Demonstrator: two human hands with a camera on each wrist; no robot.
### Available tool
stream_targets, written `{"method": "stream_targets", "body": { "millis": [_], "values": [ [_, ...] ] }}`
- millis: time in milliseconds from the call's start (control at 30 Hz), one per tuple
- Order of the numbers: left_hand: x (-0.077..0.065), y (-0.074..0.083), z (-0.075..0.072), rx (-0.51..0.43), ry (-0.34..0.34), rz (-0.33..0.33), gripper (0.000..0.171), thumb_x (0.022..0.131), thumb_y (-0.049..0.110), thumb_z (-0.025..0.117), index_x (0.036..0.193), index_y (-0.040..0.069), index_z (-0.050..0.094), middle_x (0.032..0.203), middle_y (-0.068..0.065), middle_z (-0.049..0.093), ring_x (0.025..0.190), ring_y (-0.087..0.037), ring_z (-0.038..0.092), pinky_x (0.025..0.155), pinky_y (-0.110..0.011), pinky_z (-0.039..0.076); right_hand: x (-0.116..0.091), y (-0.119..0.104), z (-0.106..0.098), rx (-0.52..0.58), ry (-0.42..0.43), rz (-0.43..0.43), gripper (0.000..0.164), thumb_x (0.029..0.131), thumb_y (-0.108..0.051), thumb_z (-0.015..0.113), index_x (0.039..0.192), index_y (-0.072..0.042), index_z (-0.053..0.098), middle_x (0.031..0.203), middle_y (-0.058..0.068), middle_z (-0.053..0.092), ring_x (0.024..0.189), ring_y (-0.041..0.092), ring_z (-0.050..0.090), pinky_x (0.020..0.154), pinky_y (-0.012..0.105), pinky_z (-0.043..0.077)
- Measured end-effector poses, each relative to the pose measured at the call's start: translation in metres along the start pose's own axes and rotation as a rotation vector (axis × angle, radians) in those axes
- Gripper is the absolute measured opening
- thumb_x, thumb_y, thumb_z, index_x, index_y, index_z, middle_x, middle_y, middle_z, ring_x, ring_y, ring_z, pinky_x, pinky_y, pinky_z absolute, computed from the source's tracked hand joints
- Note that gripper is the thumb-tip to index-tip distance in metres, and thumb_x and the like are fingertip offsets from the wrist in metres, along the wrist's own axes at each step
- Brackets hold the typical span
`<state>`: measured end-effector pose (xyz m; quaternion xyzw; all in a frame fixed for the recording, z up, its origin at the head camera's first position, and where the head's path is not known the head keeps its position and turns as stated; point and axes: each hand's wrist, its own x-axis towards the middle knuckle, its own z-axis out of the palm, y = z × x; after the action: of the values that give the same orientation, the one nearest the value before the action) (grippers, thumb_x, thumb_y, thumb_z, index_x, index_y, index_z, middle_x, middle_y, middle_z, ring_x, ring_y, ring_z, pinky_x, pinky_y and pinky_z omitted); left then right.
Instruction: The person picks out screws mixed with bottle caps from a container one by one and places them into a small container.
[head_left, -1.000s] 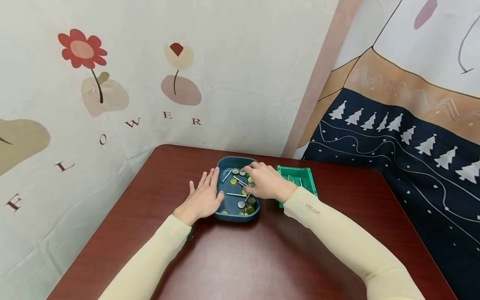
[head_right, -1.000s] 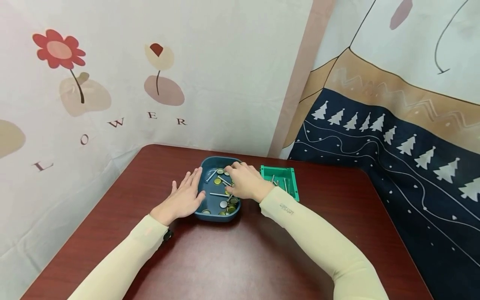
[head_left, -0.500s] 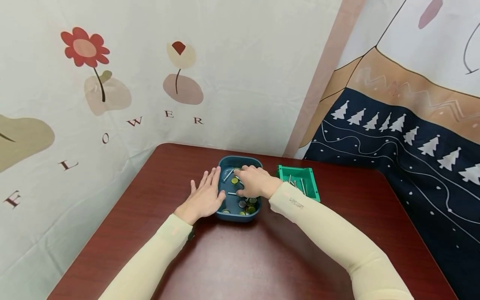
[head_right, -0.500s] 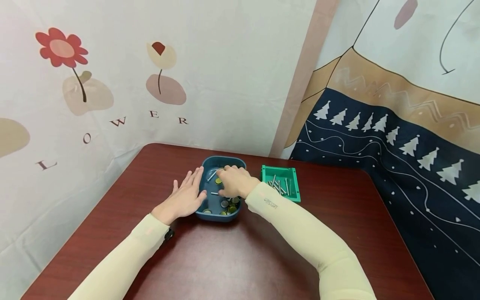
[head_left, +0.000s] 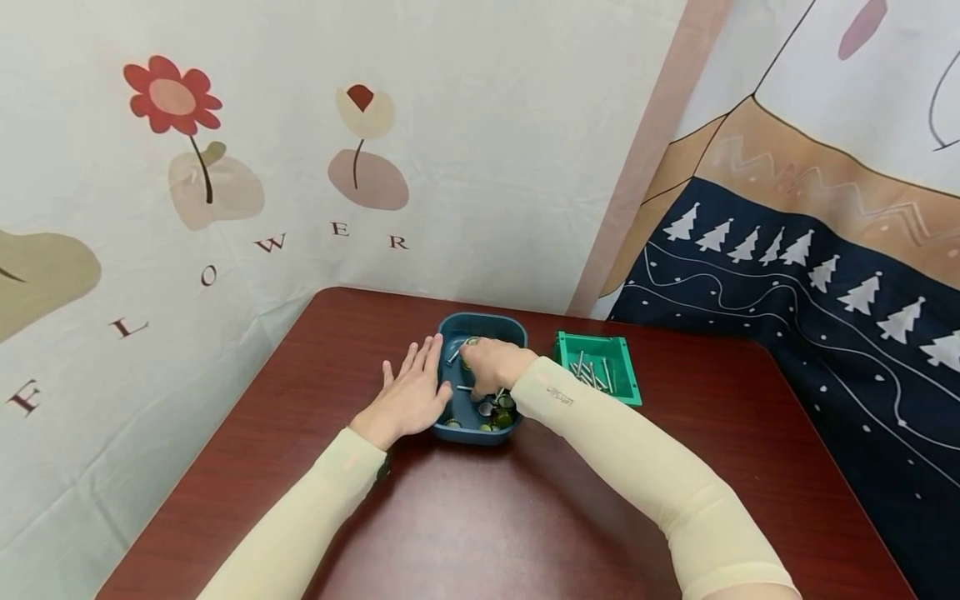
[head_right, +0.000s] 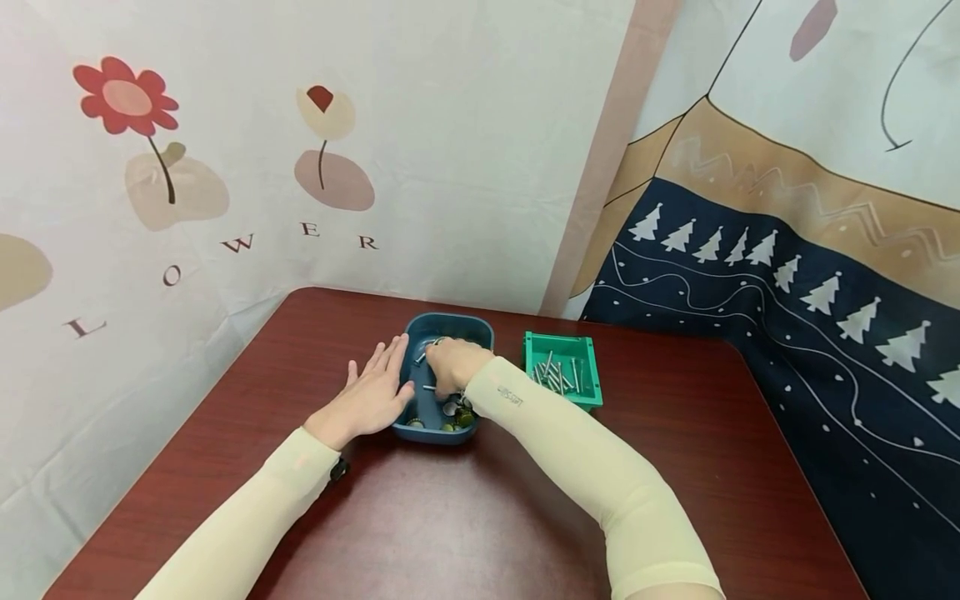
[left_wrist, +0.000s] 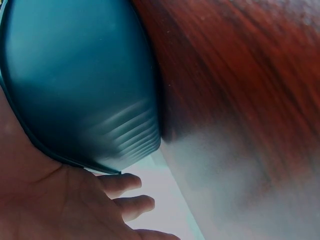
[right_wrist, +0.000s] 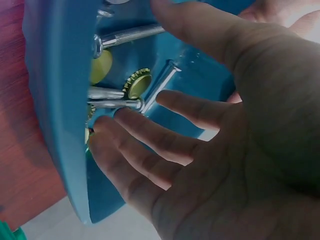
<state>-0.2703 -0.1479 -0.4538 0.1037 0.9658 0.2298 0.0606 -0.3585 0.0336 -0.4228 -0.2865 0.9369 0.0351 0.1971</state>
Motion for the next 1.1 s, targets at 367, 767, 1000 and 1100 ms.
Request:
{"method": "stream_targets", "body": {
  "millis": [367,767,1000,1100],
  "values": [
    [0.001,0.0,-0.001,0.007,-0.002,-0.002,0.088,0.121,0.036,0.05,0.189,0.012,0.0,0.198,-0.019,0.009,0.185,-0.047,0.006,0.138,-0.089,0.004,0.009,-0.001,-0.001,0.007,-0.046,0.053,0.093,0.108,-0.022,0.083,0.186,-0.017,0.032,0.186,0.013,0.046,0.16,0.027,0.06,0.115,0.042,0.062],
    [0.001,-0.002,0.0,0.014,-0.003,-0.001,0.087,0.121,0.036,0.048,0.189,0.011,0.001,0.198,-0.019,0.009,0.185,-0.047,0.007,0.138,-0.09,0.005,-0.023,-0.013,-0.012,0.033,-0.06,-0.057,0.079,0.111,-0.017,0.079,0.18,-0.008,0.041,0.154,0.01,0.076,0.128,0.022,0.073,0.113,0.039,0.064],
    [0.0,-0.001,0.001,-0.004,0.01,0.0,0.087,0.12,0.036,0.049,0.189,0.011,0.003,0.198,-0.02,0.011,0.185,-0.047,0.007,0.138,-0.089,0.004,-0.024,-0.004,-0.011,0.075,-0.062,-0.137,0.046,0.112,-0.006,0.072,0.157,-0.009,0.063,0.134,0.011,0.078,0.105,0.02,0.07,0.091,0.033,0.061],
    [-0.001,-0.001,0.0,-0.006,0.008,-0.003,0.088,0.12,0.036,0.049,0.189,0.012,0.001,0.198,-0.019,0.011,0.185,-0.047,0.006,0.138,-0.089,0.004,-0.026,0.0,-0.014,0.095,-0.049,-0.176,0.037,0.11,-0.003,0.073,0.147,-0.01,0.069,0.14,0.012,0.076,0.112,0.021,0.069,0.095,0.035,0.061]
  ]
}}
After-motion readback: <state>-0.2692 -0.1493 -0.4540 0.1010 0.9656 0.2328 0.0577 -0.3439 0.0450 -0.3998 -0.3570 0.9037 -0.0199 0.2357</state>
